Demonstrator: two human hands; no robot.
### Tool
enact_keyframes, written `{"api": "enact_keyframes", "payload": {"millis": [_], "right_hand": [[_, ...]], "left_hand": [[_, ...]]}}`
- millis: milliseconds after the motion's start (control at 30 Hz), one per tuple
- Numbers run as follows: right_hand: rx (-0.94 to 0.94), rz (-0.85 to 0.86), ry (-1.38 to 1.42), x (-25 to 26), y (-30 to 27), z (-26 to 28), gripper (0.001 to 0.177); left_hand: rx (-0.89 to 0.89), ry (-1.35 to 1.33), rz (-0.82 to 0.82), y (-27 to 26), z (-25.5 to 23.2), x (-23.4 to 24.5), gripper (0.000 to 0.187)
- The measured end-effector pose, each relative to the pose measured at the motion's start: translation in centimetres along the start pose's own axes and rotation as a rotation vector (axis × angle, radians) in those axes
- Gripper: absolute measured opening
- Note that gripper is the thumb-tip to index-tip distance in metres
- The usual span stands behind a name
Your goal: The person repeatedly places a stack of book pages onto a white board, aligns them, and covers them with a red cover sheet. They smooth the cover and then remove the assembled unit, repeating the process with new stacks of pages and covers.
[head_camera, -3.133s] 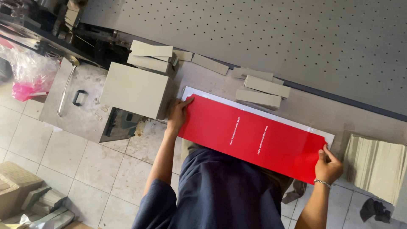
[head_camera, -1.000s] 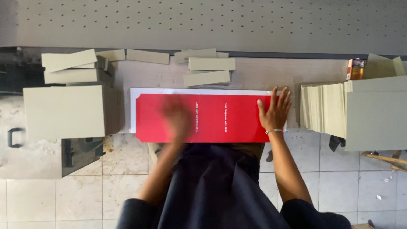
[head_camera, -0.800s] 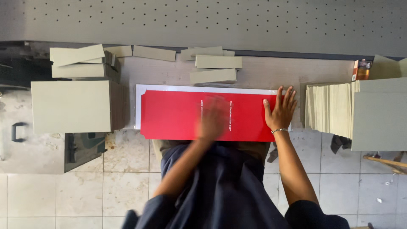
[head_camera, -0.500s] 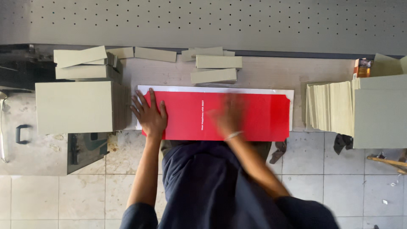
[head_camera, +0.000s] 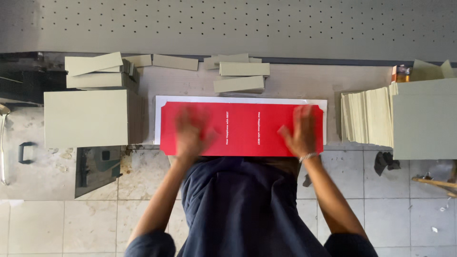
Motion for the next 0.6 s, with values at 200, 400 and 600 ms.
{"api": "enact_keyframes", "payload": {"millis": [200,400,600], "right_hand": [[0.425,0.242,-0.095,-4.4,-3.6,9.5,0.077],[0.383,0.161,-0.133,-4.7,-3.3,9.5,0.074],[0.363,0.039,-0.165,1.1,0.0,8.7,0.072]], "left_hand": [[-0.731,-0.148,0.164,-5.7,-4.2,-3.4,0.047],[-0.782,-0.124,-0.025,-5.8,-4.1,-4.0,0.034],[-0.734,-0.059,-0.039,-3.5,-5.3,2.2,0.031]]}}
Point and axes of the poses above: each hand's wrist, its own y-axis towards the middle knuckle, its own x-axis out of the back of the hand, z = x × y, the point moved 2 cm from there along y, towards the middle knuckle, and after that the axes turned 12 degrees about x, right-handed, at the moved point
